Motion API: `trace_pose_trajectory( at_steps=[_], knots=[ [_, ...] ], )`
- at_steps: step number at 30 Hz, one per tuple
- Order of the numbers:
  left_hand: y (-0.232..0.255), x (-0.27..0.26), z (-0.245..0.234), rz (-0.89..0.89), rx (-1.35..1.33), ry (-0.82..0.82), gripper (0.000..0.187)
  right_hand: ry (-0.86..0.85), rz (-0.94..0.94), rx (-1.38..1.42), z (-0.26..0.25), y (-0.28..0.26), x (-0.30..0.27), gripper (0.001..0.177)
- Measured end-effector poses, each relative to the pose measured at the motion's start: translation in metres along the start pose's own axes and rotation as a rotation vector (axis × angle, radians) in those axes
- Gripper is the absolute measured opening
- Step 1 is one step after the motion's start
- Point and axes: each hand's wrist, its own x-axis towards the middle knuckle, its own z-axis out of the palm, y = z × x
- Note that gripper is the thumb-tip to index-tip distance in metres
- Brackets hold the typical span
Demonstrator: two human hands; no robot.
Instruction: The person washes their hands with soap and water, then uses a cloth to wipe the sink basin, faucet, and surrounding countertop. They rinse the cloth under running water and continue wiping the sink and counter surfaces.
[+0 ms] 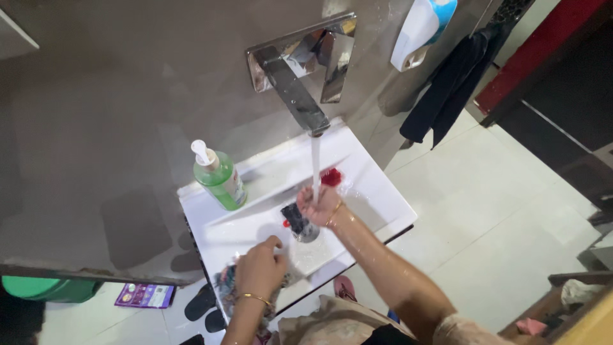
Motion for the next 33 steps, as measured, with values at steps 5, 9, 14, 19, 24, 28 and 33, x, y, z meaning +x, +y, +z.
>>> trace_pose_trajectory(
  at_steps=[5, 9, 14, 19, 24, 28, 33],
  knots=[
    [0.025, 0.011, 0.028, 0.077, -0.339, -0.052, 0.025, -0.246, 0.043, -0.028, -0.025, -0.021, 0.027, 0.020],
    [0.044, 0.035, 0.073, 0.167, -0.488, 0.079, 0.028, -0.304, -0.063, -0.044, -0.011, -0.068, 0.015, 0.013],
    [0.048, 0.067, 0.126, 0.074, -0.590, 0.138, 0.037, -0.212, 0.017, -0.249, -0.008, -0.052, 0.006, 0.016],
    [0.044, 0.067, 0.149, -0.067, -0.660, 0.213, 0.052, -0.183, 0.249, -0.067, -0.008, -0.010, 0.003, 0.018],
    [0.056, 0.045, 0.131, -0.187, -0.503, 0.007, 0.047, -0.233, 0.401, -0.190, -0.015, -0.023, 0.001, 0.020],
    [0.070, 0.019, 0.120, -0.164, -0.320, 0.113, 0.044, -0.381, 0.418, -0.245, -0.029, -0.027, 0.004, 0.019],
    [0.071, 0.009, 0.124, -0.202, -0.294, 0.157, 0.042, -0.510, 0.265, -0.152, 0.023, -0.053, -0.021, 0.017]
  ],
)
